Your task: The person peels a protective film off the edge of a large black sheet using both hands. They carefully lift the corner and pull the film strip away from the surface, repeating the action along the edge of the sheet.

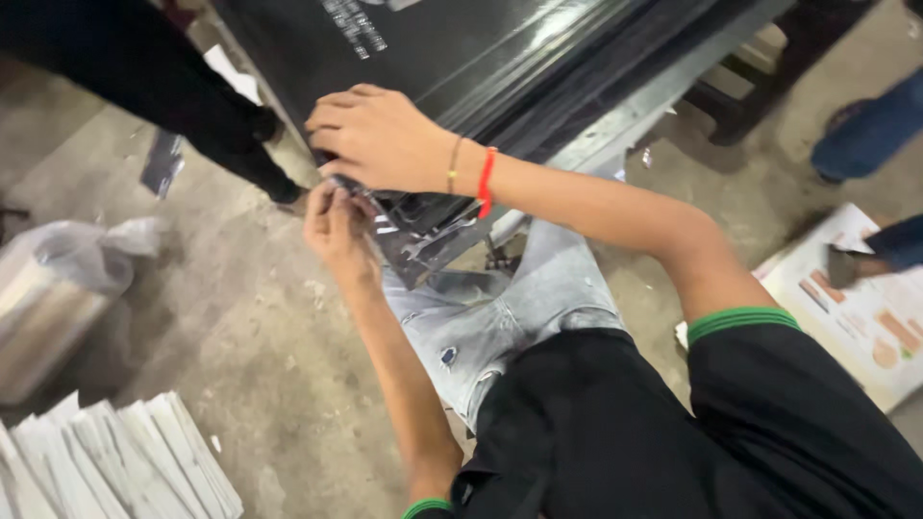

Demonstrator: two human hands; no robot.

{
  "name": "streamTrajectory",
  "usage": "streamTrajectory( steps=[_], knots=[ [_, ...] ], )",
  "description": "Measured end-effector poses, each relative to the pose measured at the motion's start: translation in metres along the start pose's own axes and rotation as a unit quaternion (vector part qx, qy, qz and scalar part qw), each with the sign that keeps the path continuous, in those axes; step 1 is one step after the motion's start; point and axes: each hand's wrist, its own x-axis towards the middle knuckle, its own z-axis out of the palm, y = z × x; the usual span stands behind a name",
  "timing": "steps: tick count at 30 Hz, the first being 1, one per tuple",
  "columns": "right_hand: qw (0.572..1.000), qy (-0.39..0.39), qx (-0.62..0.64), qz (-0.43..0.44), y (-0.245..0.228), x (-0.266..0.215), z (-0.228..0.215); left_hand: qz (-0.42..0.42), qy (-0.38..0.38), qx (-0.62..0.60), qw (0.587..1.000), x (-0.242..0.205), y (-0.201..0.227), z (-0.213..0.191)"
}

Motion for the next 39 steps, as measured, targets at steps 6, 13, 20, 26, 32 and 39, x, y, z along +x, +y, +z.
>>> streamTrajectory(
  steps=[6, 13, 20, 26, 32, 39],
  knots=[
    [0.999, 0.025, 0.014, -0.017, -0.008, -0.007, -0.022, -0.032, 0.010, -0.025, 0.999, -0.006, 0.009, 0.009],
    [0.996, 0.083, 0.010, 0.011, 0.001, -0.023, -0.053, -0.022, 0.011, 0.021, 0.999, -0.012, 0.011, 0.018],
    [0.987, 0.153, -0.057, 0.005, 0.002, -0.039, -0.035, -0.001, 0.011, 0.010, 1.000, -0.021, 0.007, 0.019],
    [0.981, 0.180, -0.062, 0.038, 0.003, -0.039, -0.032, 0.051, 0.050, 0.026, 0.997, -0.024, -0.008, 0.021],
    [0.977, 0.192, -0.042, 0.086, 0.005, -0.042, -0.016, 0.093, 0.029, 0.031, 0.995, -0.024, -0.015, 0.027],
    [0.979, 0.176, -0.029, 0.103, 0.009, -0.049, 0.000, 0.131, 0.024, 0.106, 0.985, -0.027, -0.016, 0.031]
  ],
)
